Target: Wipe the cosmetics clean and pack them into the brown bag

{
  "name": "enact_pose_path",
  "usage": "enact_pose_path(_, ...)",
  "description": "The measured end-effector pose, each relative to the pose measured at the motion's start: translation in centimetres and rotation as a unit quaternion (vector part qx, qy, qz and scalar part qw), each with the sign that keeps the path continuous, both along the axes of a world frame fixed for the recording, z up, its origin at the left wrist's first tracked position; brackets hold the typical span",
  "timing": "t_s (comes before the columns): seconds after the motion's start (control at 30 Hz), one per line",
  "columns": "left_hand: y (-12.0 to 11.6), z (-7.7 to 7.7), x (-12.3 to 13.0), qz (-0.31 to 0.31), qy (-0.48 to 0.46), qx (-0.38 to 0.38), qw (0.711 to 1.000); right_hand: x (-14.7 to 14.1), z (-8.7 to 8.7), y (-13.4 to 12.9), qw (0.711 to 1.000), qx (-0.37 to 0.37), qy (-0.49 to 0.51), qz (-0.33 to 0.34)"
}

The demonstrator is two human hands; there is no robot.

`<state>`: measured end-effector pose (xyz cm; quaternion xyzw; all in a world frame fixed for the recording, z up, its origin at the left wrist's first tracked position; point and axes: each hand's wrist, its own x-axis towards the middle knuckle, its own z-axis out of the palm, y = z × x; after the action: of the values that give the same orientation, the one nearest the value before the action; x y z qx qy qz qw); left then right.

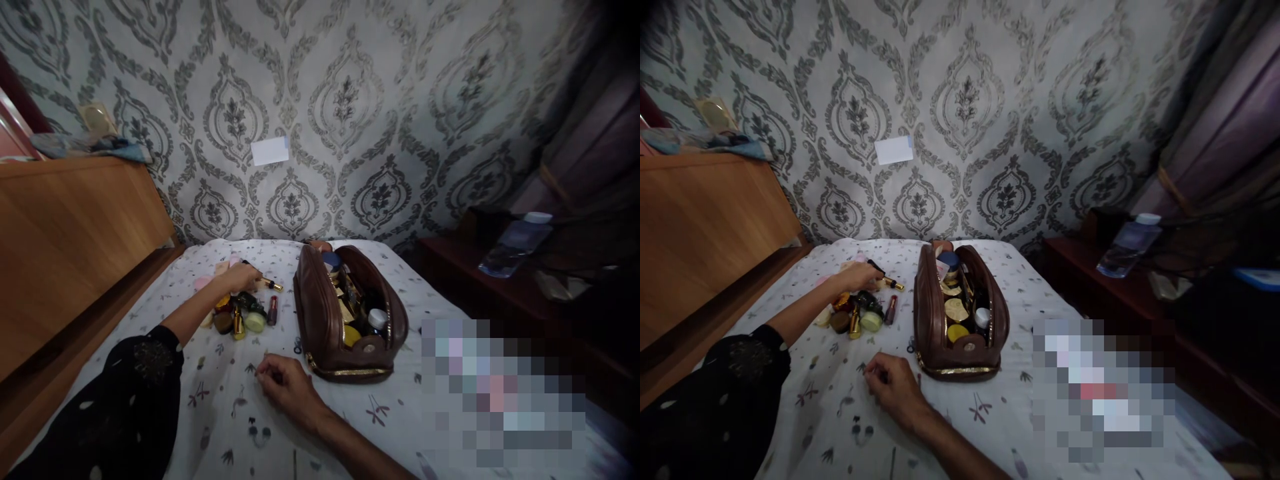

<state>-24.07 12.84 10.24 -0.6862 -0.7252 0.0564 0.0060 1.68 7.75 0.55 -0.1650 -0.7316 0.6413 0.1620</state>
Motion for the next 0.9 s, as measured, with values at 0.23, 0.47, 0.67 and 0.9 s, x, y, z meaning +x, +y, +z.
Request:
enact_pose_path(0.23,-7.0,1.9,3.2,0.063,-0.208,0.221,0.951,0.4,0.0,0.0,0.995,0.035,0.057,-0.071)
enact_pose_path(0.47,-14.9,-1.1,8.7,0.249,-0.646,0.191,0.696,0.3,0.7,-2.0,0.993,-0.062,0.097,-0.005)
enact_pose_path(0.67,-20.3,-4.3,9.1,0.347,-0.623,0.157,0.684,0.1,0.0,-4.2,0.999,0.035,0.021,0.007)
enact_pose_path(0.9,-25.3,-7.1,8.7,0.394,-0.453,0.263,0.755,0.1,-0.6,-3.4,0.964,0.264,0.032,-0.027)
